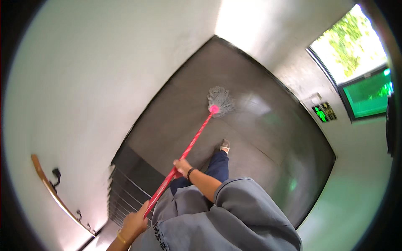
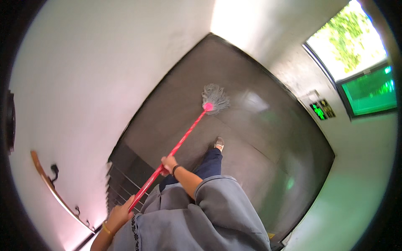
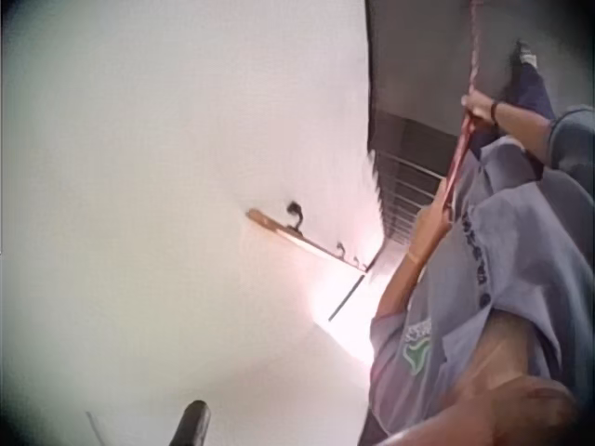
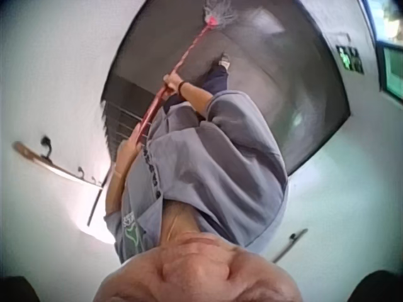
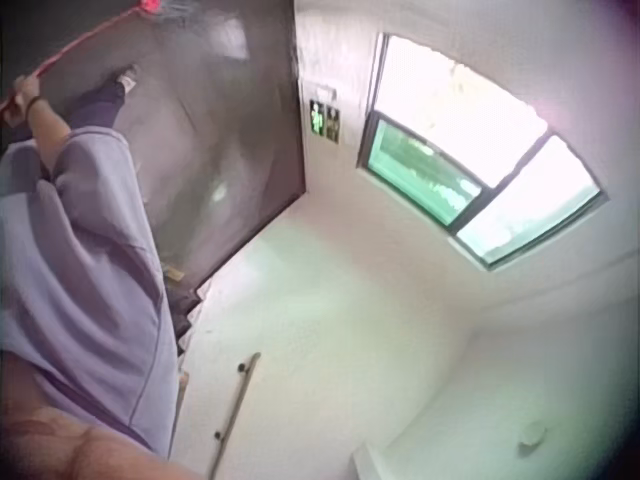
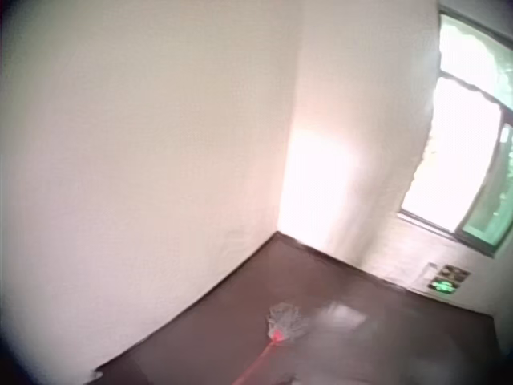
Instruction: The recorder is mopping the steps of a staircase in a building.
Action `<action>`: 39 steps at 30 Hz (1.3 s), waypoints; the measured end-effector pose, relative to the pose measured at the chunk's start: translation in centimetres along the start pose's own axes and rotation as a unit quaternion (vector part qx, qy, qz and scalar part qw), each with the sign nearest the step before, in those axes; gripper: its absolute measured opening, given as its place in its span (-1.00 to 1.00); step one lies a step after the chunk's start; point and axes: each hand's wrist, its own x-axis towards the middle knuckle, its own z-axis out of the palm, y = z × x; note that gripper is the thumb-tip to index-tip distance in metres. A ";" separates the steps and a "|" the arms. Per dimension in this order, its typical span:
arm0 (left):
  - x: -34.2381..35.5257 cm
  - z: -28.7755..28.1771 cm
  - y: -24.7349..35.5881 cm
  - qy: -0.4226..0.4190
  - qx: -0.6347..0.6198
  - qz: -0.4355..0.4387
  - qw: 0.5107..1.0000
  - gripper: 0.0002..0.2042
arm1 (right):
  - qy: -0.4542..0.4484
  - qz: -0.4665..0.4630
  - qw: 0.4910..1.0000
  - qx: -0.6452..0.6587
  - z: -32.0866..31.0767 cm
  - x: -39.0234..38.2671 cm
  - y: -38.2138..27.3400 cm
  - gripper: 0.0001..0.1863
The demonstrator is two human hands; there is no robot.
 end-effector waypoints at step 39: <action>22.0 -9.6 7.8 -0.011 -0.021 0.126 0.992 -0.36 | 0.209 0.006 0.965 0.160 -13.5 8.8 -17.1 -0.82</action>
